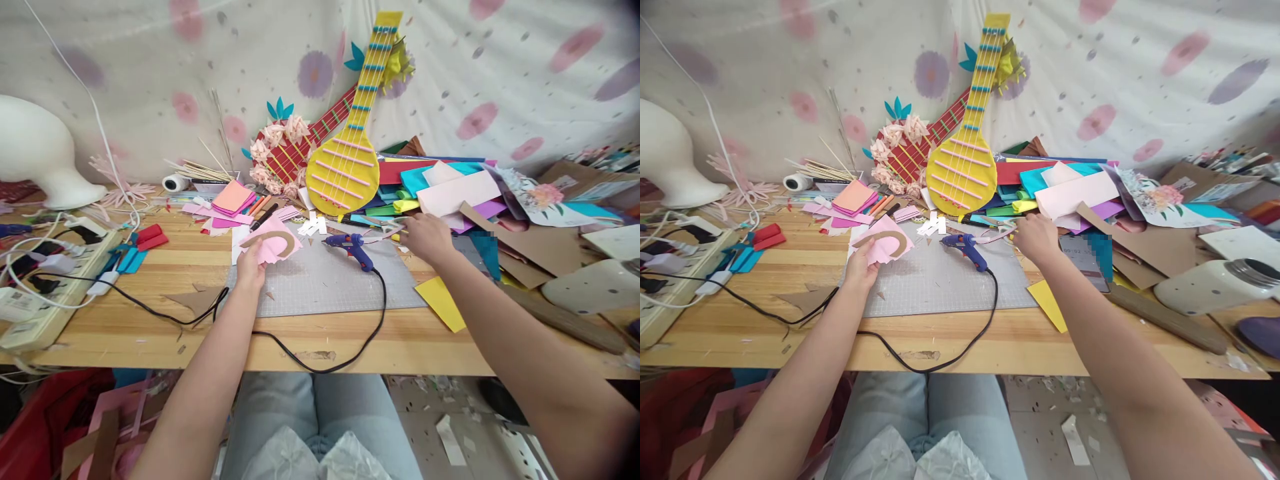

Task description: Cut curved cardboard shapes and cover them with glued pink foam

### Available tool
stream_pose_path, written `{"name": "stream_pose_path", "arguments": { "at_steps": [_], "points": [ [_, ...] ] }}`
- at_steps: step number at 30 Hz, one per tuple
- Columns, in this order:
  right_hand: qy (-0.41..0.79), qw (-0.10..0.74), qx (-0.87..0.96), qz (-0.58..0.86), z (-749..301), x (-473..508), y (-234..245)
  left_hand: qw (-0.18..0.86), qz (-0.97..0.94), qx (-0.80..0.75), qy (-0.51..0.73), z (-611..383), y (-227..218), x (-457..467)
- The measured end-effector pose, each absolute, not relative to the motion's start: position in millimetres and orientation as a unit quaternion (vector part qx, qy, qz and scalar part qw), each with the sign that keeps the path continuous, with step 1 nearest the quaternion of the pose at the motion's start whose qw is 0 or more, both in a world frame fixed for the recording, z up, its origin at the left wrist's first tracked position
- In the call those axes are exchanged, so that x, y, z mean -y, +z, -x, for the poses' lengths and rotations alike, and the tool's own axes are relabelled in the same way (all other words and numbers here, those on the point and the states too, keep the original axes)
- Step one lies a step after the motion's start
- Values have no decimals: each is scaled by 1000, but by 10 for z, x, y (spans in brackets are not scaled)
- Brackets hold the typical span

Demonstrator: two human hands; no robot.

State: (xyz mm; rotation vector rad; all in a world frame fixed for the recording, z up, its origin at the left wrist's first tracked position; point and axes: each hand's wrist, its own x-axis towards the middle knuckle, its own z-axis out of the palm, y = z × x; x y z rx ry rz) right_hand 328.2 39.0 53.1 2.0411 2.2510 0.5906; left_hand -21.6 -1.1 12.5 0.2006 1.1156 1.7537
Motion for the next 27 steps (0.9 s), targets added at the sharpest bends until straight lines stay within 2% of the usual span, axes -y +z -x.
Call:
{"name": "stream_pose_path", "arguments": {
  "at_steps": [5,9,12,14,17,19,20,22,24,27],
  "points": [
    [226,42,-746,-625,-3369,-387,914,494,-69,-454,738,224,127,-1],
    [257,8,-749,-610,-3433,-411,1075,491,-65,-454,741,228,119,-8],
    [254,-51,-749,-610,-3456,-428,1199,490,-55,-443,749,230,125,-4],
    [218,-144,-715,-649,-3431,-432,1300,492,-44,-433,754,235,134,0],
    [64,-324,-636,-697,-3262,-405,1428,506,-30,-416,755,250,150,4],
    [-99,-427,-621,-649,-3024,-336,1452,519,-22,-404,753,263,162,3],
    [-187,-450,-628,-607,-2866,-284,1434,523,-18,-397,754,270,168,2],
    [-328,-440,-645,-533,-2491,-151,1334,526,-7,-387,758,287,183,0],
    [-437,-379,-646,-498,-2089,-10,1152,523,11,-380,763,310,198,-3],
    [-509,-318,-622,-503,-1598,133,803,514,35,-371,773,361,209,-10]
  ]
}}
